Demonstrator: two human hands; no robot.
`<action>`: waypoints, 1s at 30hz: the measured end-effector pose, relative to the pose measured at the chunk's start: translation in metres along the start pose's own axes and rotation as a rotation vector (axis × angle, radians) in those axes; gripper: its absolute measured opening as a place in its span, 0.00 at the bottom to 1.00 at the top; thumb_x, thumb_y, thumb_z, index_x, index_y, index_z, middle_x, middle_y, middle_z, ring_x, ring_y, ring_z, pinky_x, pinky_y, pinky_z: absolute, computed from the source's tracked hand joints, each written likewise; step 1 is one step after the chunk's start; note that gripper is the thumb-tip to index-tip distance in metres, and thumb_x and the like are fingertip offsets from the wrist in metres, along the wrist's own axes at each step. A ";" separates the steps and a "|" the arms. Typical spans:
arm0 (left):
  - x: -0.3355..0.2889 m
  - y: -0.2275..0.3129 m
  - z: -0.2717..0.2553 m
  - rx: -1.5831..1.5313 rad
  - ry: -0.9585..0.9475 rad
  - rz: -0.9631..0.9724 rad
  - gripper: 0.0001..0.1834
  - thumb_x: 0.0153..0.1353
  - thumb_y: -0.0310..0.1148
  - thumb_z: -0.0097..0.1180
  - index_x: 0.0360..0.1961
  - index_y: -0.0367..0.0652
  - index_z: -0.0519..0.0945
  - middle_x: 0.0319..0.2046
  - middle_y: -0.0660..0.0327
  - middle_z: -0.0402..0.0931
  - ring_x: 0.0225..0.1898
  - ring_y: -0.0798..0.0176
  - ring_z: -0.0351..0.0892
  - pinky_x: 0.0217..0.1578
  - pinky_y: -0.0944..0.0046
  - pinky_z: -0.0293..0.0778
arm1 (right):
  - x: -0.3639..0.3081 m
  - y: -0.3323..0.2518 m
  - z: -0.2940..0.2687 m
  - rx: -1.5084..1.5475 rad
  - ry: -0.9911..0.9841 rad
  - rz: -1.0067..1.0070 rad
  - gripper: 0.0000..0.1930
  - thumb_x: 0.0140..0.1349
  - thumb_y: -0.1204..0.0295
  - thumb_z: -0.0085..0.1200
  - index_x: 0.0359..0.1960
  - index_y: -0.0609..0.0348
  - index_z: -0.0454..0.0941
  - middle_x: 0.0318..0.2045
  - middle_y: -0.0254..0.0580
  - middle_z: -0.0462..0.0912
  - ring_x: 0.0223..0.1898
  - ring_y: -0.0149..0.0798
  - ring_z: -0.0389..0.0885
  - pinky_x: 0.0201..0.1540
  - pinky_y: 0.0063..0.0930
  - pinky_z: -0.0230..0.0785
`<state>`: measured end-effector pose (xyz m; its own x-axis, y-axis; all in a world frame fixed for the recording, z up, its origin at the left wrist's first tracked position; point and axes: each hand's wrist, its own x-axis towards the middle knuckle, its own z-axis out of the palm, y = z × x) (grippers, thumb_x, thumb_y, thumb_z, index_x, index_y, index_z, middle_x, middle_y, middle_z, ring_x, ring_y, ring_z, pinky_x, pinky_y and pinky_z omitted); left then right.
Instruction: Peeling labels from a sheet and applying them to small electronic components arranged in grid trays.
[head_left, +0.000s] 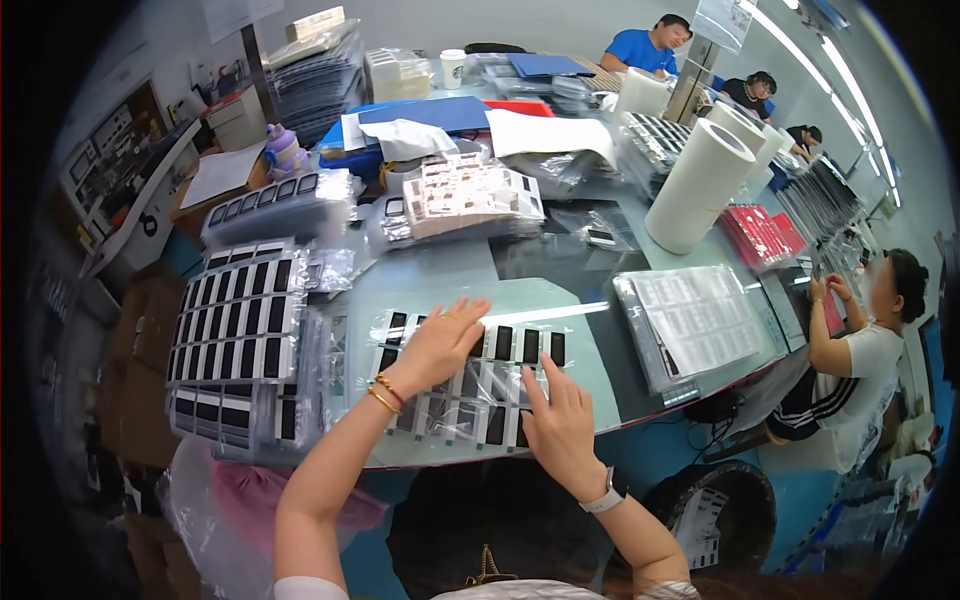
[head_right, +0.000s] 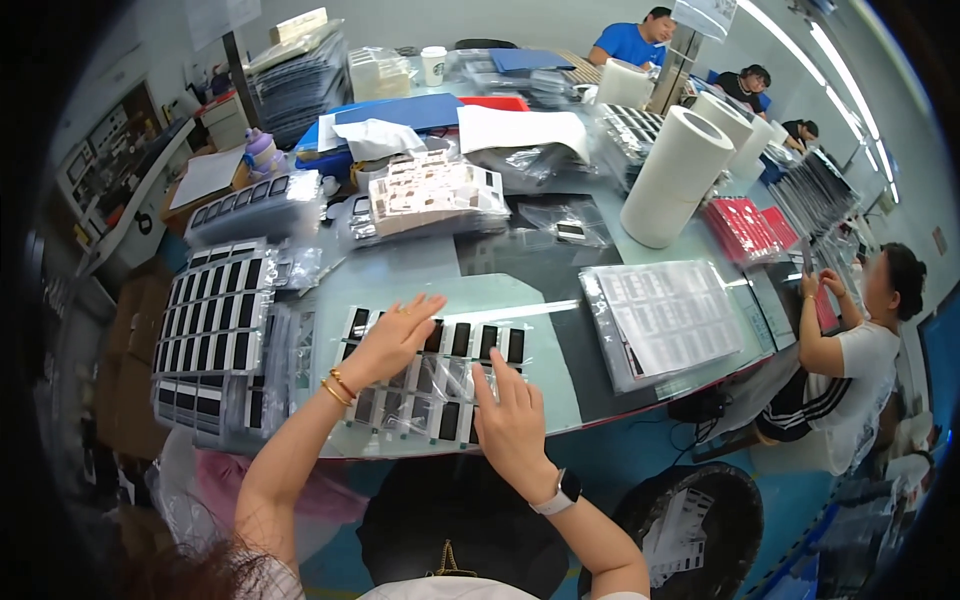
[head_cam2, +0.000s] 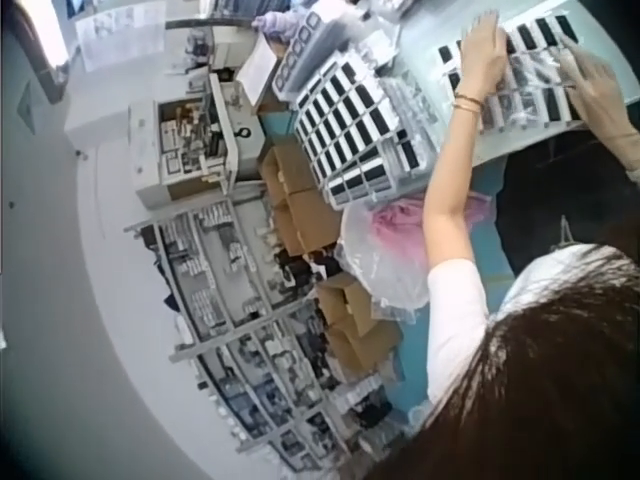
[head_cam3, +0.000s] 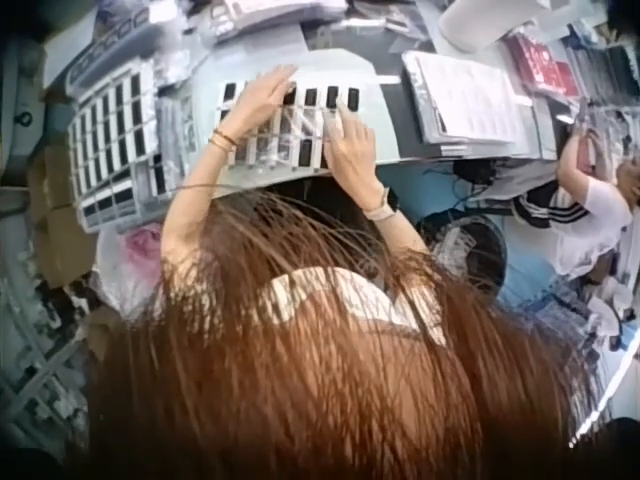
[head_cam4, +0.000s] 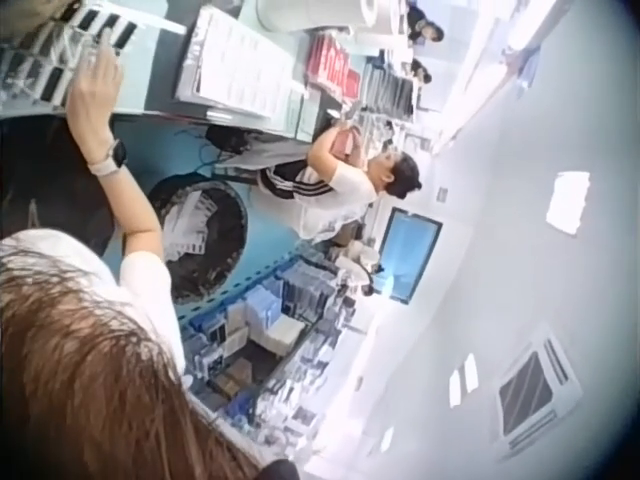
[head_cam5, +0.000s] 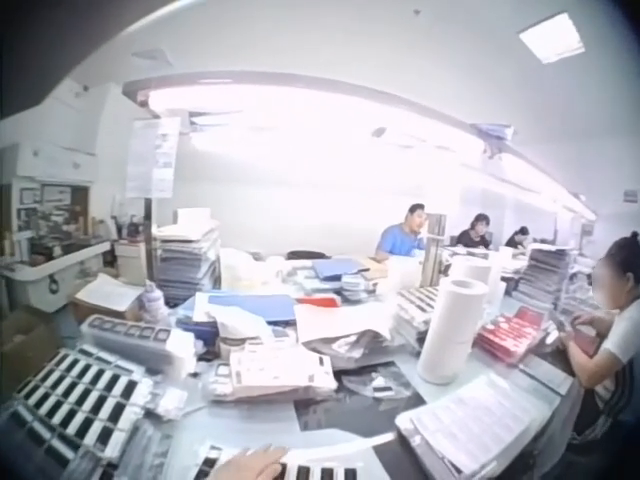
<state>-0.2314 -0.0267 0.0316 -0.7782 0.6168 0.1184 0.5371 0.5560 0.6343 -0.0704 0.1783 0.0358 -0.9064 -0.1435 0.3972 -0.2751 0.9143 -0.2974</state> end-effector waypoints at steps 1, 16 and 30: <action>-0.007 -0.006 -0.006 0.015 0.002 -0.030 0.27 0.77 0.39 0.44 0.74 0.46 0.66 0.74 0.55 0.63 0.78 0.46 0.54 0.76 0.42 0.46 | 0.011 -0.004 0.001 -0.085 0.034 -0.081 0.32 0.55 0.77 0.62 0.65 0.60 0.74 0.70 0.55 0.68 0.67 0.52 0.72 0.63 0.48 0.65; -0.083 -0.059 -0.022 0.131 0.134 -0.175 0.31 0.75 0.40 0.46 0.75 0.40 0.62 0.77 0.50 0.57 0.79 0.46 0.50 0.76 0.45 0.49 | 0.010 -0.042 0.041 0.244 -0.118 -0.389 0.19 0.64 0.75 0.59 0.56 0.62 0.79 0.58 0.46 0.81 0.65 0.52 0.76 0.68 0.49 0.66; -0.089 -0.059 -0.015 0.305 0.269 -0.186 0.29 0.78 0.41 0.37 0.76 0.41 0.61 0.73 0.52 0.65 0.76 0.53 0.59 0.76 0.43 0.46 | -0.007 -0.022 0.022 0.405 -0.262 -0.301 0.19 0.65 0.77 0.59 0.58 0.61 0.79 0.63 0.47 0.79 0.70 0.53 0.71 0.71 0.51 0.62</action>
<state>-0.1988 -0.1229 -0.0049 -0.9058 0.3465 0.2437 0.4203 0.8073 0.4144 -0.0657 0.1511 0.0202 -0.8043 -0.5115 0.3024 -0.5874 0.6076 -0.5346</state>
